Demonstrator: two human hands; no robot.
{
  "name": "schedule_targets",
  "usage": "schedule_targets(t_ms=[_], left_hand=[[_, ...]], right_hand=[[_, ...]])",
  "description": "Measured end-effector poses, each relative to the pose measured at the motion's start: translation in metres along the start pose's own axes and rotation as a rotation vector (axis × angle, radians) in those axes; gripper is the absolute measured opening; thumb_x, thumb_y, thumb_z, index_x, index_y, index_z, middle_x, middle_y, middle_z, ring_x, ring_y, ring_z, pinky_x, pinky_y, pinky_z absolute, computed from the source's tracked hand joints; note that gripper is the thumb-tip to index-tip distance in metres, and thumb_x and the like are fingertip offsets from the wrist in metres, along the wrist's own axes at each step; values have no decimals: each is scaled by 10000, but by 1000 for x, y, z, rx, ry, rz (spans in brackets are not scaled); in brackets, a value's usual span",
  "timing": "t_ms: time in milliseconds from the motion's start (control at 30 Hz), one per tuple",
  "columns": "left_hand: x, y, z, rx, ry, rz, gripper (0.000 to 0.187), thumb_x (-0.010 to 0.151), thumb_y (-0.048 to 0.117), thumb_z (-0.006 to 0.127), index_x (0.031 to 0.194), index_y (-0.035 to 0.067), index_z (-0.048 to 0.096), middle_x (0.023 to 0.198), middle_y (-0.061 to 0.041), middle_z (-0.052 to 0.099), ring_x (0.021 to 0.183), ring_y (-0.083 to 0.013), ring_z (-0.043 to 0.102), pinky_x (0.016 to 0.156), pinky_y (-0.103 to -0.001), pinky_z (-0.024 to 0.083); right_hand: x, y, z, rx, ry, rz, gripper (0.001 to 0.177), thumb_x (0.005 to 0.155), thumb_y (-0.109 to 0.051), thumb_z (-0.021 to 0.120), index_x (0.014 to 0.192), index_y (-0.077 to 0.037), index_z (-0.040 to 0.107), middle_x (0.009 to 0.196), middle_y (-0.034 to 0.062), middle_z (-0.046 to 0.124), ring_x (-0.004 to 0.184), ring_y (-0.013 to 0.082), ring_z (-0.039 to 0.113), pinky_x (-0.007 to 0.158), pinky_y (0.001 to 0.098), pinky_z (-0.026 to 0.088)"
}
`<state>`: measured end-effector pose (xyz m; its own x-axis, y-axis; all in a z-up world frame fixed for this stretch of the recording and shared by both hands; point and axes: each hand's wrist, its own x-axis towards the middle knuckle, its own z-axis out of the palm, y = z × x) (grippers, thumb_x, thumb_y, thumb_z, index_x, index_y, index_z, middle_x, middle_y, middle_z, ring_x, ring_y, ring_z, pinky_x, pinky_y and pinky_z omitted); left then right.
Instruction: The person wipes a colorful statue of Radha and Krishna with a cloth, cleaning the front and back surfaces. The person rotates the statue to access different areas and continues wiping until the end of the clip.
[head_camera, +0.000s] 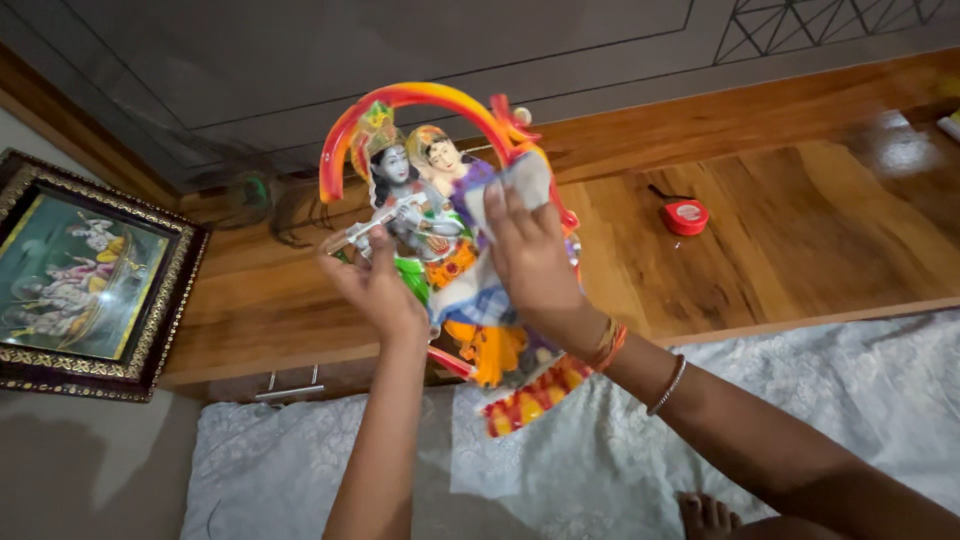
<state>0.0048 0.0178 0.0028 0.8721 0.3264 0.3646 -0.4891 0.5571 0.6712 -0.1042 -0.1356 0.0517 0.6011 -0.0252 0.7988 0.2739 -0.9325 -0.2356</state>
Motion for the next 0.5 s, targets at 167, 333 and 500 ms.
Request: schedule_targets(t_ms=[167, 333, 500], left_hand=[[-5, -9, -2, 16, 44, -69, 389, 962, -15, 676, 1242, 88, 427, 1149, -75, 601, 1016, -156, 604, 894, -319, 528], [-21, -14, 13, 169, -103, 1, 287, 1050, -28, 629, 1273, 19, 455, 1199, -116, 560, 1102, -229, 563, 975, -392, 499], [-14, 5, 13, 37, 2, -195, 352, 882, -12, 619, 1191, 69, 469, 1178, -83, 609, 1070, -212, 639, 913, -397, 565]], right_hand=[[8, 5, -2, 248, 55, 207, 456, 945, -64, 731, 1375, -186, 645, 1349, 20, 676, 1030, 272, 608, 950, 373, 514], [45, -24, 3, -42, 2, -125, 546, 906, -284, 704, 1435, -207, 592, 1585, 67, 423, 1195, 361, 486, 982, 534, 380], [40, -44, -1, -43, -72, -123, 503, 917, -291, 655, 1419, -273, 616, 1619, 8, 396, 1268, 347, 499, 998, 524, 392]])
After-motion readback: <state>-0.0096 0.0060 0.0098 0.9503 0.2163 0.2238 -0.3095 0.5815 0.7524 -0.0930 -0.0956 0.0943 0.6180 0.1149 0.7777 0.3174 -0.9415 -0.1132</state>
